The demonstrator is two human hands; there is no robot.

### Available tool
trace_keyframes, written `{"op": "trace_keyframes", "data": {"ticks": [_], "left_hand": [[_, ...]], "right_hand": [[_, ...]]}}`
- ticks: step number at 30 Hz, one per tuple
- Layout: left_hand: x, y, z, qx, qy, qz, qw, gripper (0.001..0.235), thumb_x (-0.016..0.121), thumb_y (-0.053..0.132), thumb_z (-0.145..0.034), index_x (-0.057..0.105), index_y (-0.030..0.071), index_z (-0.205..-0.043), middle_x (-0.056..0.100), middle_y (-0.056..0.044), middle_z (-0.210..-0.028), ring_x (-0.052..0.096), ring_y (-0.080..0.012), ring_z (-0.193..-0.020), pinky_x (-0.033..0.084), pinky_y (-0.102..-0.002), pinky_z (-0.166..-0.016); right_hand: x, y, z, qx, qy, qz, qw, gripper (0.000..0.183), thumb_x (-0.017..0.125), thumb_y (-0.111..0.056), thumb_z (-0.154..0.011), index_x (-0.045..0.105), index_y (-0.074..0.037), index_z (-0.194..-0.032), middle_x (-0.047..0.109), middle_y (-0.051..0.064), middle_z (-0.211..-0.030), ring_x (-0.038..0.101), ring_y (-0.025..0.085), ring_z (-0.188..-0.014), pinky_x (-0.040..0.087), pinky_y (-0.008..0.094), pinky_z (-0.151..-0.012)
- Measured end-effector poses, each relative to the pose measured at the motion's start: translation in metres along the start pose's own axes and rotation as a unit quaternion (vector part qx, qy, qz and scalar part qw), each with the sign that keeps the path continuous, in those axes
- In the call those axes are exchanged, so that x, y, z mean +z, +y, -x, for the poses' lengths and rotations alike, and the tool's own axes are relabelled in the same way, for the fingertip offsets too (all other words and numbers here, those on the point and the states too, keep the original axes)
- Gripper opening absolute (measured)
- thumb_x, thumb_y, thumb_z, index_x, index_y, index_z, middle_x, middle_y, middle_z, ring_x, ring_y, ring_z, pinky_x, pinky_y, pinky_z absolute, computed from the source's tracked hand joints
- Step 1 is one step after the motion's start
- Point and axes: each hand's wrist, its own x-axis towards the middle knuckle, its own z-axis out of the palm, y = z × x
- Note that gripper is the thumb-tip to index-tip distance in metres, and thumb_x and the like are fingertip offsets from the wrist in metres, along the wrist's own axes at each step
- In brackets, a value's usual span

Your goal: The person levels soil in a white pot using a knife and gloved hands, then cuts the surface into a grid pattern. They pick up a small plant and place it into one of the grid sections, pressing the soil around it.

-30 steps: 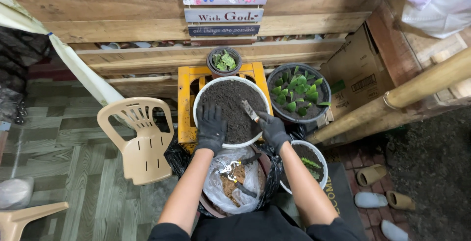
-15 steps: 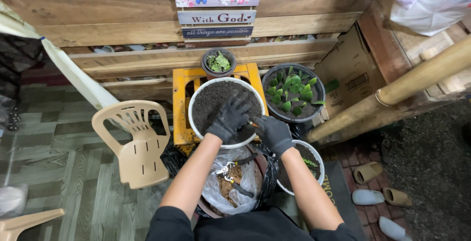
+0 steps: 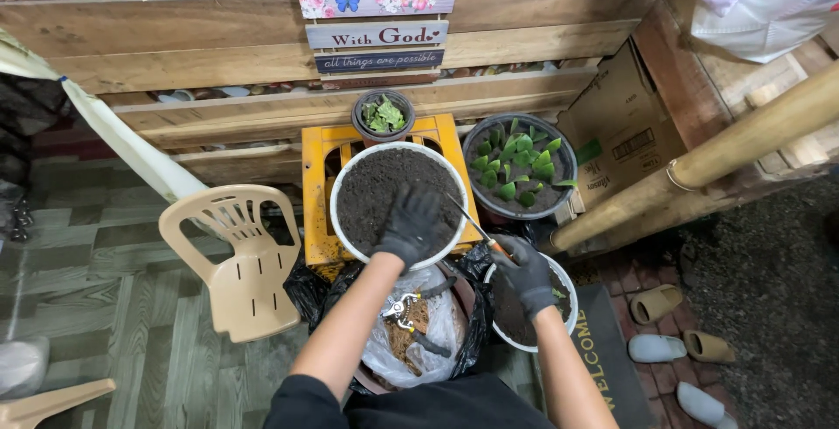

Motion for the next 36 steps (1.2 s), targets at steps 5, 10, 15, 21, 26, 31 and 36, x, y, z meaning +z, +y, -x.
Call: {"op": "trace_keyframes", "data": {"ticks": [5, 10, 15, 21, 26, 31, 36], "left_hand": [[0.019, 0.009, -0.034, -0.011, -0.032, 0.045, 0.998, 0.070, 0.018, 0.050, -0.105, 0.017, 0.012, -0.164, 0.010, -0.007, -0.172, 0.008, -0.0295, -0.158, -0.003, -0.059, -0.124], [0.034, -0.004, -0.071, -0.043, 0.023, 0.045, 0.998, 0.072, 0.026, 0.048, -0.104, 0.018, 0.009, -0.164, 0.011, -0.012, -0.172, 0.007, -0.0333, -0.158, -0.004, -0.058, -0.123], [0.032, -0.015, -0.087, -0.027, -0.022, 0.032, 0.999, 0.082, 0.036, 0.052, -0.097, 0.013, 0.010, -0.164, 0.008, -0.012, -0.172, 0.003, -0.0346, -0.157, -0.004, -0.058, -0.120], [0.009, -0.033, -0.038, -0.081, -0.009, 0.111, 0.990, 0.080, 0.024, 0.063, -0.101, 0.014, 0.014, -0.164, 0.011, -0.012, -0.171, 0.005, -0.0316, -0.158, -0.006, -0.060, -0.124], [0.031, -0.069, -0.024, -0.127, -0.022, 0.095, 0.987, 0.081, 0.024, 0.062, -0.101, 0.013, 0.013, -0.163, 0.008, -0.011, -0.171, 0.003, -0.0317, -0.157, -0.005, -0.057, -0.122], [0.060, -0.080, -0.020, -0.131, 0.008, 0.116, 0.985, 0.082, 0.024, 0.063, -0.102, 0.013, 0.010, -0.164, 0.006, -0.014, -0.172, 0.001, -0.0319, -0.159, -0.003, -0.053, -0.124], [0.026, -0.062, 0.013, -0.101, -0.027, 0.092, 0.990, 0.082, 0.023, 0.063, -0.103, 0.013, 0.008, -0.163, 0.003, -0.016, -0.172, -0.001, -0.0333, -0.158, -0.006, -0.055, -0.124]], "right_hand": [[-0.004, 0.003, 0.002, 0.013, 0.038, -0.024, 0.999, 0.037, 0.081, -0.013, -0.084, 0.073, -0.006, -0.119, 0.076, 0.009, -0.109, 0.073, 0.018, -0.097, 0.055, 0.029, -0.087], [0.000, 0.024, 0.009, 0.049, 0.034, -0.069, 0.996, 0.036, 0.081, -0.013, -0.085, 0.073, -0.003, -0.119, 0.076, 0.007, -0.111, 0.071, 0.016, -0.099, 0.054, 0.028, -0.090], [-0.005, 0.013, 0.015, 0.075, 0.005, -0.081, 0.994, 0.037, 0.079, -0.011, -0.085, 0.073, -0.002, -0.120, 0.077, 0.006, -0.109, 0.072, 0.014, -0.101, 0.054, 0.028, -0.091], [-0.008, 0.011, 0.006, 0.051, -0.012, -0.032, 0.998, 0.032, 0.079, -0.013, -0.088, 0.074, -0.003, -0.118, 0.078, 0.006, -0.108, 0.073, 0.013, -0.097, 0.056, 0.028, -0.087], [0.004, 0.017, 0.003, 0.085, -0.026, -0.108, 0.990, 0.038, 0.080, -0.011, -0.085, 0.072, -0.002, -0.121, 0.077, 0.004, -0.109, 0.070, 0.011, -0.096, 0.056, 0.027, -0.086], [0.009, 0.009, 0.001, 0.105, -0.051, -0.135, 0.984, 0.037, 0.079, -0.009, -0.086, 0.071, -0.003, -0.122, 0.076, 0.003, -0.107, 0.067, 0.010, -0.093, 0.055, 0.025, -0.082], [0.000, -0.008, -0.002, 0.076, -0.043, -0.113, 0.990, 0.037, 0.078, -0.009, -0.086, 0.072, -0.003, -0.123, 0.075, 0.003, -0.108, 0.068, 0.011, -0.096, 0.054, 0.026, -0.084]]}}
